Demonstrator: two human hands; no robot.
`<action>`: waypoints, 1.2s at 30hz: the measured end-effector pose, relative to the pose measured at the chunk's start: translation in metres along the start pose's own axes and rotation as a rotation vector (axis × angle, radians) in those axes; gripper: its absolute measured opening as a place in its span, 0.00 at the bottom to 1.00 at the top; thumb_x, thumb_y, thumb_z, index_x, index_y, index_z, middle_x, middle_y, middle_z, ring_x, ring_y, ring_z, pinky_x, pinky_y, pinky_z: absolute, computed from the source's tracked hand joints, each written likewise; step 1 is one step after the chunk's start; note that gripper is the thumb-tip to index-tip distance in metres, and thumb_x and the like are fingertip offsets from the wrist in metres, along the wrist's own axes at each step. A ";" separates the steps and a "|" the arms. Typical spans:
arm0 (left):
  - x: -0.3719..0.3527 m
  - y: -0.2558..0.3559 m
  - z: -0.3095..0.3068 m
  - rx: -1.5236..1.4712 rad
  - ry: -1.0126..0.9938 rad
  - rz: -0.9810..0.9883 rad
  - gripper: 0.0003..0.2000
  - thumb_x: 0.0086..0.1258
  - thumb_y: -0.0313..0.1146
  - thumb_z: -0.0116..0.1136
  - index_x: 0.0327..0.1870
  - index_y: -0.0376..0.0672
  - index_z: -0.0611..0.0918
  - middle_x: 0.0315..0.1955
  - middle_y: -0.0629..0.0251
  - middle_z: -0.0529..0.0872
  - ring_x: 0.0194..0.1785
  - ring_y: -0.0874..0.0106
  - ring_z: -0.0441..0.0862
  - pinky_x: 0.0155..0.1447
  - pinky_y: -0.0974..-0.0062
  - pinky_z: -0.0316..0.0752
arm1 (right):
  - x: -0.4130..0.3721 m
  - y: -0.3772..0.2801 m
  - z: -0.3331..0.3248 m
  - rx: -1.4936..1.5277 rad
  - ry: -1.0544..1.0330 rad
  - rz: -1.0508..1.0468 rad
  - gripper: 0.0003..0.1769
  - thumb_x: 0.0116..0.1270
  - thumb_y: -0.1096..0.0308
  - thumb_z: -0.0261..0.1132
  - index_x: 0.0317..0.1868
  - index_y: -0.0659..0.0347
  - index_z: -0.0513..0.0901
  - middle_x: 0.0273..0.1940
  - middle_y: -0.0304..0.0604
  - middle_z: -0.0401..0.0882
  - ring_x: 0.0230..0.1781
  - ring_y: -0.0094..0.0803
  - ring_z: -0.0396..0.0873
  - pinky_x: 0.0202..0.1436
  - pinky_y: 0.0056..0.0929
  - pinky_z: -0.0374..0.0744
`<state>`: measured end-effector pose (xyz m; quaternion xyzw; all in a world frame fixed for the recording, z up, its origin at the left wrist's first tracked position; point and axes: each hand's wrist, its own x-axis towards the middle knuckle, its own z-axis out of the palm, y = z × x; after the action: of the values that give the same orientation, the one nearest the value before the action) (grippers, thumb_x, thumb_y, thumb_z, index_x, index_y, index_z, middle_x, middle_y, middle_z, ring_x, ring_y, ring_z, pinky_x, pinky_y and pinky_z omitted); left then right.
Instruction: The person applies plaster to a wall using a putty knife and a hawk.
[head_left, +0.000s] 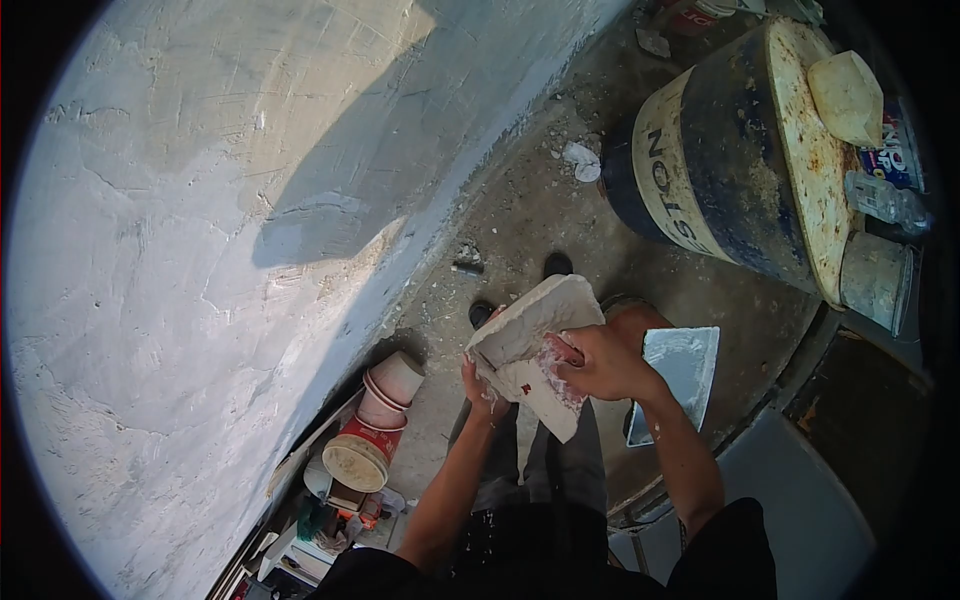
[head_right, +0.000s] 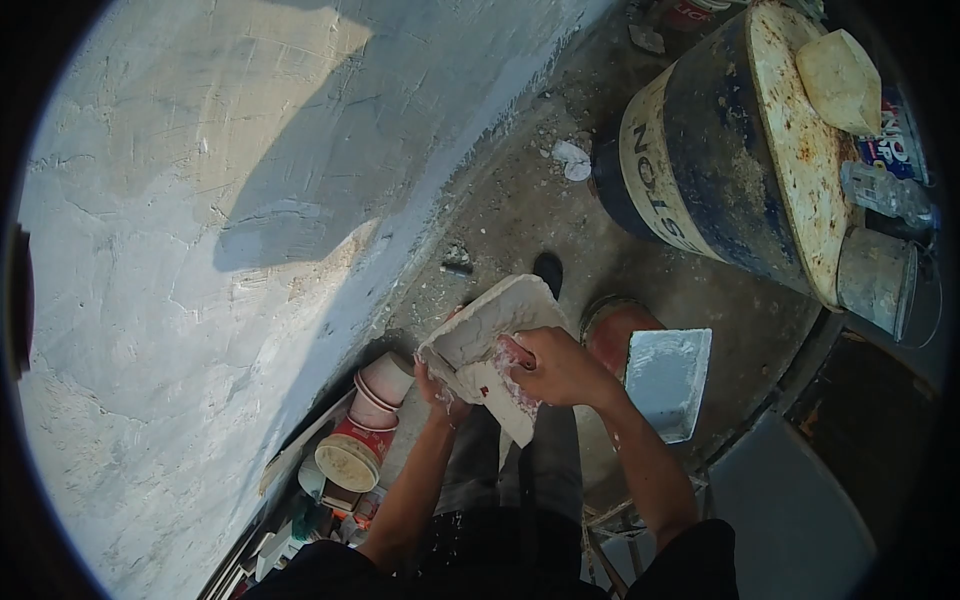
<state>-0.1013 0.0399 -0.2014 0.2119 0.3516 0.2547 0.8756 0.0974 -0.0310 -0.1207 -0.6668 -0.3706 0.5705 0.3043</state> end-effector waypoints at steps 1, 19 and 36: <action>0.001 0.000 -0.001 0.003 -0.004 -0.007 0.42 0.69 0.64 0.39 0.73 0.34 0.62 0.71 0.54 0.65 0.74 0.59 0.61 0.76 0.59 0.54 | 0.001 -0.001 0.000 -0.009 -0.001 -0.025 0.12 0.57 0.69 0.68 0.35 0.70 0.78 0.25 0.51 0.77 0.24 0.37 0.75 0.31 0.36 0.73; 0.004 0.024 -0.025 -0.055 0.017 -0.012 0.41 0.72 0.65 0.34 0.73 0.36 0.61 0.71 0.55 0.64 0.73 0.60 0.64 0.75 0.61 0.56 | 0.014 -0.004 0.010 0.443 -0.043 0.042 0.10 0.68 0.68 0.66 0.44 0.66 0.79 0.26 0.33 0.78 0.23 0.14 0.73 0.20 0.17 0.72; -0.105 0.088 -0.205 -0.045 0.540 -0.027 0.41 0.67 0.72 0.33 0.72 0.50 0.66 0.71 0.59 0.67 0.71 0.51 0.64 0.71 0.39 0.57 | 0.183 0.038 0.079 0.479 0.674 -0.046 0.11 0.62 0.69 0.67 0.38 0.66 0.75 0.30 0.51 0.83 0.33 0.38 0.85 0.37 0.35 0.80</action>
<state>-0.3412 0.0852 -0.2353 0.1119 0.5695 0.2981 0.7578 0.0391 0.1007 -0.2629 -0.7183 -0.1219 0.3832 0.5678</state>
